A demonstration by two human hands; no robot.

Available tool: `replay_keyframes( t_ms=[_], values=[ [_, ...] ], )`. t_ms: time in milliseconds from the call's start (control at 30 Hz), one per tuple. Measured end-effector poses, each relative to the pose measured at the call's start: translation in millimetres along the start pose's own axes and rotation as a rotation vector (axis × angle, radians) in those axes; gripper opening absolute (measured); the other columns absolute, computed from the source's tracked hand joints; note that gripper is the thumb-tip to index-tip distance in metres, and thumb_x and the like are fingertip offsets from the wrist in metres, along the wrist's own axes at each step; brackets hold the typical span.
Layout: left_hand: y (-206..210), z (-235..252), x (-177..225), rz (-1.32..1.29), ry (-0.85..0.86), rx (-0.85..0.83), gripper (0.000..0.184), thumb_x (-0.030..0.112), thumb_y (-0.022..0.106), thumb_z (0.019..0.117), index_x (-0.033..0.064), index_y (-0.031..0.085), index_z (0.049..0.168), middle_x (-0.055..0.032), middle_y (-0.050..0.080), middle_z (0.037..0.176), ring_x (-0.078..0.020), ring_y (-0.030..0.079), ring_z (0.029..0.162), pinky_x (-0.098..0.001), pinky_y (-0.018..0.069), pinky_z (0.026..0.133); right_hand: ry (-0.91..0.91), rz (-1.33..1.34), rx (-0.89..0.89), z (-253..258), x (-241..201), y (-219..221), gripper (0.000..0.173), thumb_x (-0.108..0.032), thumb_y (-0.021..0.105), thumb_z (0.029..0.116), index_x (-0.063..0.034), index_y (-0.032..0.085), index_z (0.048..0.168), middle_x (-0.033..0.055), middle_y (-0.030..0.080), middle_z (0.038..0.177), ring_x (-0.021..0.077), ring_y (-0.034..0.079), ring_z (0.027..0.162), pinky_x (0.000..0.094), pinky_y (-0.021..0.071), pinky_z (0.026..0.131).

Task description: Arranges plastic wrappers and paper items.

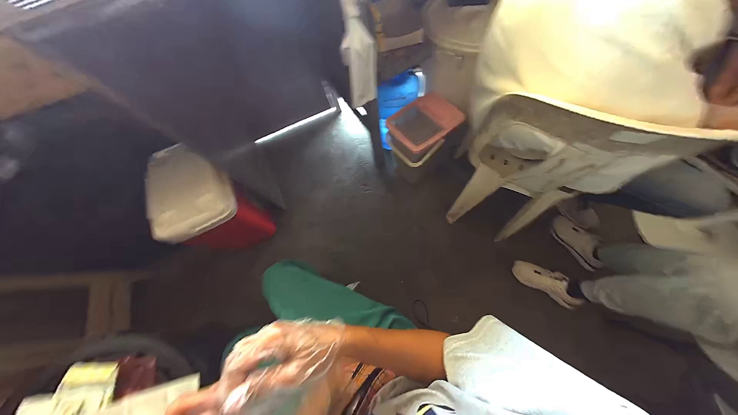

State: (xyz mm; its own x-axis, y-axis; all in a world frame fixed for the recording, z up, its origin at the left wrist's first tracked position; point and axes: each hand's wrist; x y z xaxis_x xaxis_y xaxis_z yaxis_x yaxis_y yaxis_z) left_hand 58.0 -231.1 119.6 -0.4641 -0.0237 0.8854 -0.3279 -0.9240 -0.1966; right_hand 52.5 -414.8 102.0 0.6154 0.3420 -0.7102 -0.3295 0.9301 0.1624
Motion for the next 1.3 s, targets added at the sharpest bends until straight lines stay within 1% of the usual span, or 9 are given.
replay_keyframes(
  t_ms=[133,267,333,533,700,933,1100,1200,1300],
  values=[
    [-2,-22,-13,0.03,0.015,0.016,0.015,0.04,0.061,0.1011,0.032,0.073,0.097,0.0255,0.068,0.087,0.0149,0.06,0.079,-0.007,0.0503,0.071,0.155,0.204,-0.115,-2,-5,7,0.023,-0.003,0.048,0.0968,0.0142,0.064,0.095,0.0094,0.065,0.083,0.0032,0.06,0.081,0.02,0.0489,0.078],
    [-35,-46,-14,-0.253,-0.064,0.157,0.027,0.051,0.05,0.1026,0.0356,0.072,0.094,0.0214,0.067,0.097,0.0043,0.063,0.096,-0.0209,0.0534,0.091,0.431,0.377,-0.375,-8,22,12,0.018,-0.024,0.06,0.1,-0.0077,0.066,0.106,-0.0127,0.067,0.087,-0.0104,0.059,0.072,0.011,0.0507,0.064],
    [-55,-60,-7,-0.497,-0.032,0.232,0.029,0.049,0.052,0.1021,0.0305,0.071,0.089,0.0171,0.065,0.084,-0.0004,0.065,0.086,-0.0281,0.0553,0.092,0.501,0.342,-0.588,-7,40,20,0.023,-0.03,0.064,0.098,-0.0088,0.067,0.108,-0.0115,0.069,0.094,-0.0074,0.063,0.084,0.0153,0.0542,0.076],
    [-134,-121,10,-0.317,-0.2,0.435,0.029,0.028,0.049,0.1058,0.0279,0.065,0.081,0.0187,0.061,0.072,0.0073,0.056,0.065,-0.0122,0.0475,0.062,0.652,0.431,-0.724,39,97,77,0.018,-0.038,0.06,0.1002,-0.0256,0.073,0.101,-0.0142,0.071,0.089,-0.004,0.064,0.078,0.0171,0.0547,0.07],
    [-185,-179,21,-0.237,-0.323,0.623,0.026,0.007,0.044,0.1035,0.0195,0.067,0.103,0.0112,0.071,0.089,0.0003,0.068,0.081,-0.0195,0.0586,0.077,0.837,0.508,-0.664,96,136,161,0.024,-0.014,0.044,0.1002,-0.02,0.067,0.1,-0.0105,0.071,0.086,-0.0002,0.066,0.079,0.0202,0.057,0.074],
    [-250,-166,25,0.221,-0.242,1.178,0.007,0.011,0.055,0.1028,0.0115,0.061,0.105,0.012,0.063,0.083,0.0048,0.058,0.07,-0.0146,0.0504,0.064,0.661,0.156,-0.653,172,172,288,0.016,-0.008,0.049,0.1042,-0.0014,0.063,0.106,-0.0032,0.064,0.082,0.0007,0.058,0.068,0.021,0.0531,0.066],
    [-255,-175,-36,0.361,-0.53,1.351,0.031,0.009,0.049,0.1022,-0.0105,0.056,0.126,-0.0198,0.063,0.113,-0.0173,0.061,0.099,-0.0365,0.052,0.089,0.77,-0.175,-0.739,151,201,315,0.03,-0.004,0.056,0.1008,0.006,0.058,0.13,0.0212,0.067,0.109,0.022,0.065,0.09,0.0394,0.0561,0.081],
    [-235,-190,-81,0.203,-0.659,1.386,0.047,0.004,0.043,0.104,-0.0142,0.034,0.147,-0.0297,0.048,0.143,-0.0278,0.052,0.128,-0.0416,0.0423,0.11,0.88,-0.224,-0.813,119,229,315,0.031,-0.005,0.054,0.1024,0.0108,0.057,0.13,0.0277,0.065,0.114,0.029,0.064,0.099,0.0429,0.0524,0.091],
    [-225,-199,-121,0.424,-0.763,1.291,0.042,-0.003,0.06,0.093,-0.0183,0.051,0.131,-0.0348,0.059,0.127,-0.0379,0.058,0.12,-0.0513,0.0446,0.105,0.896,-0.339,-0.882,84,262,303,0.032,-0.006,0.052,0.1025,0.015,0.058,0.125,0.033,0.062,0.123,0.0385,0.061,0.114,0.0506,0.0462,0.102]
  ],
)
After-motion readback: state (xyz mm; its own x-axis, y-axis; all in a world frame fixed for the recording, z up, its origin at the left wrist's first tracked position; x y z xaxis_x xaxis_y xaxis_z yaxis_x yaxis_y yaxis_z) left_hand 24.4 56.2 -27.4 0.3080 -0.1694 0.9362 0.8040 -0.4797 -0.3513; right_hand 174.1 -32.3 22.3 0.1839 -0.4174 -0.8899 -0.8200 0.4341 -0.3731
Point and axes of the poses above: each hand's wrist, its own z-axis towards the middle knuckle, its own y-axis out of the palm, x = y × z
